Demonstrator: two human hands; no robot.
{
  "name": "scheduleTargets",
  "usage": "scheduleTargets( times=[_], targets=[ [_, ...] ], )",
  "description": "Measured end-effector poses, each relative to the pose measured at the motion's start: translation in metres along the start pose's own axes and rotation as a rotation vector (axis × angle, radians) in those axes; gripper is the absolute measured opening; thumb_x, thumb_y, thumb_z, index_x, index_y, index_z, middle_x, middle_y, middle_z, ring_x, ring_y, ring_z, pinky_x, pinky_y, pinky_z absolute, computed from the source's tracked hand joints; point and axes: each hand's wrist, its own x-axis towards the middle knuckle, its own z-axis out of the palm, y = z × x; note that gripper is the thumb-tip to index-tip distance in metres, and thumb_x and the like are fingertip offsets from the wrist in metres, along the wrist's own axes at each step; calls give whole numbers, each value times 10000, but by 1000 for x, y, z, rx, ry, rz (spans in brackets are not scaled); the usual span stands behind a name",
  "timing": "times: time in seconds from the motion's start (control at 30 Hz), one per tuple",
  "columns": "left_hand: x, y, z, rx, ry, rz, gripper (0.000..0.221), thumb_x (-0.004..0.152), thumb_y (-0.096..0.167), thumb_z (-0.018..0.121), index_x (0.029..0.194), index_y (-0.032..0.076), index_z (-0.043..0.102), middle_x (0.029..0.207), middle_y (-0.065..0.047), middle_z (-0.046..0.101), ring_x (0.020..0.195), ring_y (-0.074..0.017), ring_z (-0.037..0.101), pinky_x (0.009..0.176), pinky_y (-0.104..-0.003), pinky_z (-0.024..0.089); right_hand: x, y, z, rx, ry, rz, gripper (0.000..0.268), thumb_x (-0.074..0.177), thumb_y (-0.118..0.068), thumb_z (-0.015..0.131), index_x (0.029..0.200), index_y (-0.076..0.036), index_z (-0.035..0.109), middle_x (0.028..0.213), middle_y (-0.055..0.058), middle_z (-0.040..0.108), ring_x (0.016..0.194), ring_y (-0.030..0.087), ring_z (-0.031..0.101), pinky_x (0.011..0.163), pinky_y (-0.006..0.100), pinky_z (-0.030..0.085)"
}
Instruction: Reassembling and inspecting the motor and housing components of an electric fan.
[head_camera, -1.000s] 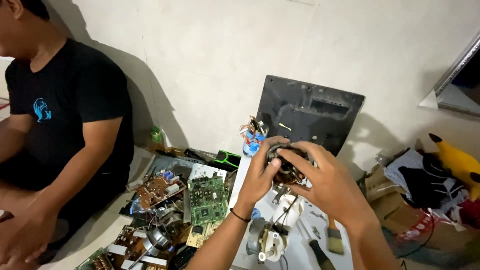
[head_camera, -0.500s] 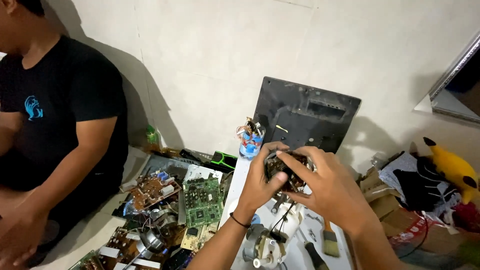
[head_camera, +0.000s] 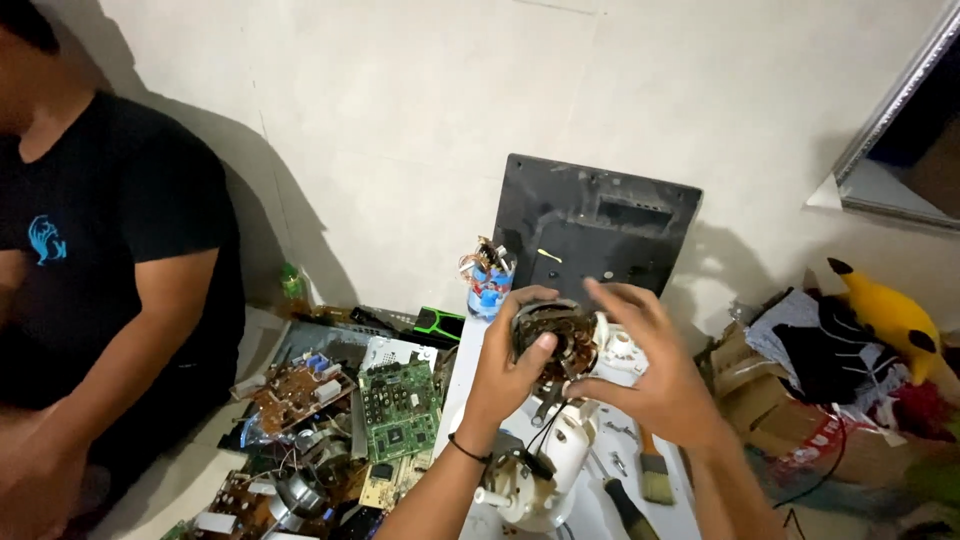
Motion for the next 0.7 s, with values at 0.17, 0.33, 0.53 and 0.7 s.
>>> scheduleTargets(
  times=[0.17, 0.33, 0.53, 0.7],
  targets=[
    [-2, -2, 3, -37, 14, -13, 427, 933, 240, 602, 1297, 20, 565, 1251, -125, 644, 1093, -243, 654, 982, -359, 504, -42, 19, 37, 465, 382, 146, 473, 805, 58, 687, 1262, 2, 580, 1140, 130, 681, 997, 209, 635, 927, 337, 523],
    [-3, -9, 5, -75, 11, -14, 422, 944, 227, 599, 1315, 33, 551, 1230, -136, 667, 1083, -242, 667, 976, -355, 517, -47, -10, 58, 67, 388, 272, 634, 649, -138, 919, 1193, -11, 619, 908, 77, 776, 787, 151, 742, 723, 295, 588],
    [-4, -12, 6, -38, 53, 21, 433, 948, 290, 589, 1283, 17, 572, 1284, -109, 613, 1107, -231, 631, 1017, -353, 472, -93, 3, 87, 49, 524, 270, 618, 711, -163, 881, 1197, -31, 524, 1041, 69, 627, 849, 168, 627, 810, 312, 541],
    [-4, -10, 7, -69, 63, 13, 424, 924, 240, 596, 1281, 12, 571, 1241, -119, 629, 1081, -237, 634, 1000, -347, 477, -155, 25, 130, -174, 91, 260, 616, 687, -562, 918, 1150, -209, 716, 1167, 60, 718, 1132, 237, 703, 970, 375, 511]
  ],
)
